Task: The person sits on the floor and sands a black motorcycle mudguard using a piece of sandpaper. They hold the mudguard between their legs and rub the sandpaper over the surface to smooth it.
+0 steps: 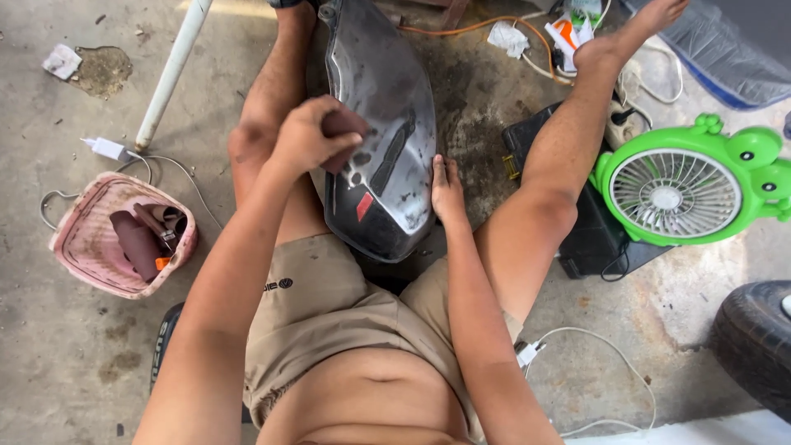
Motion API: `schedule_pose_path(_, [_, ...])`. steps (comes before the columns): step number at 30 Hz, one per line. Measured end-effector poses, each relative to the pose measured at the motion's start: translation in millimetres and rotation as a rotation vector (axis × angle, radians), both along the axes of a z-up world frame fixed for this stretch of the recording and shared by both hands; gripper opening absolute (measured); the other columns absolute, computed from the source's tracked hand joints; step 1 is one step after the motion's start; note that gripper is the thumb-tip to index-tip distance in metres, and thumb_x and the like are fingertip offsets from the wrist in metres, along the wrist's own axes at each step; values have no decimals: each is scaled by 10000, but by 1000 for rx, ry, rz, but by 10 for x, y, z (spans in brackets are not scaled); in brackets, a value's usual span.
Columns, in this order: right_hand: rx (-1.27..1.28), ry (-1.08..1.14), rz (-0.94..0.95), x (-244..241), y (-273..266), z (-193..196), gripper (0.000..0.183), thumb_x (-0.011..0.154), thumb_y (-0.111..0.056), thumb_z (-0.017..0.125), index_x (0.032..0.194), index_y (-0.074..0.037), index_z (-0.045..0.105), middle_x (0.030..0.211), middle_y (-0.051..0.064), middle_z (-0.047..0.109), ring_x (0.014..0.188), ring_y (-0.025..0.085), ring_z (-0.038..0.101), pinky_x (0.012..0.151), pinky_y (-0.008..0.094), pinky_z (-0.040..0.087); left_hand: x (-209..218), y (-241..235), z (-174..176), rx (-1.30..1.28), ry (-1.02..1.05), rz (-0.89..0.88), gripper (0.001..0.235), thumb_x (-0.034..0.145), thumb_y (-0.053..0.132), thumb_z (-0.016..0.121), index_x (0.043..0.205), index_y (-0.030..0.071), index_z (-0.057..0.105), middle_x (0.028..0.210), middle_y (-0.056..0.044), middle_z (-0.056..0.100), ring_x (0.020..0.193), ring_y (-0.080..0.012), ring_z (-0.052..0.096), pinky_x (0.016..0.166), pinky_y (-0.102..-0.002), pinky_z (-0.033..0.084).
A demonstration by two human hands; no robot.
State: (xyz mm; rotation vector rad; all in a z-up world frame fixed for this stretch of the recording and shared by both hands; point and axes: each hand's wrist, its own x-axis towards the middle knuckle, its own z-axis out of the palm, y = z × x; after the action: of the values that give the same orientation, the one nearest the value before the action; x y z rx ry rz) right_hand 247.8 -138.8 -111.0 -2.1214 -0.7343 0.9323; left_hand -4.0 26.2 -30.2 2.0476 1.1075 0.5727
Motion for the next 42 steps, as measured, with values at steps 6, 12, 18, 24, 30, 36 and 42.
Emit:
schedule_pose_path(6, [-1,25,-7,49,0,-79,868,997,-810,309,1557,-152,387,1590,269,382,1453,491,368,1133,627,387,-341,185,-79,-121,-277,59,350,882,238,866,1164,171,669,963,-29,658,954,-212,681,838,-381,571])
schedule_pose_path(12, [10,50,-14,80,4,-148,842,1015,-787,318,1565,-153,377,1597,271,365,1453,501,358,1133,635,382,-580,-271,58,-235,-463,122,386,874,198,864,1198,141,661,982,-106,733,957,-218,715,830,-398,579])
schedule_pose_path(18, [11,36,3,125,9,-222,878,1009,-801,306,1578,-133,348,1594,293,350,1450,521,349,1127,653,376,-630,-753,157,-398,-604,139,262,806,38,864,1047,78,770,928,-80,788,911,-98,711,815,-258,585])
schedule_pose_path(24, [9,22,1,78,21,-153,802,1006,-808,286,1525,-210,414,1569,251,411,1436,484,391,1118,623,404,-399,-966,-118,-389,-667,105,157,767,24,901,873,44,787,891,-121,793,899,-116,687,795,-310,582])
schedule_pose_path(30, [12,48,3,41,11,-77,856,994,-810,321,1568,-177,367,1607,261,346,1456,501,352,1131,658,369,-141,-1070,149,-319,-651,24,112,861,76,857,963,62,814,914,-98,803,922,-153,744,770,-300,594])
schedule_pose_path(36, [36,1,-31,54,38,-172,727,1011,-768,359,1489,-229,455,1527,213,480,1396,470,451,1094,626,416,-52,-1361,739,-60,-503,-192,153,858,-8,793,993,61,817,850,-145,800,823,-321,783,691,-388,619])
schedule_pose_path(42, [1128,114,372,-468,-156,698,449,1099,-329,420,1398,-15,538,1470,265,501,1427,410,427,1186,588,323,26,-1407,906,249,-350,-202,126,863,-4,786,975,47,809,833,-127,791,780,-291,759,637,-367,619])
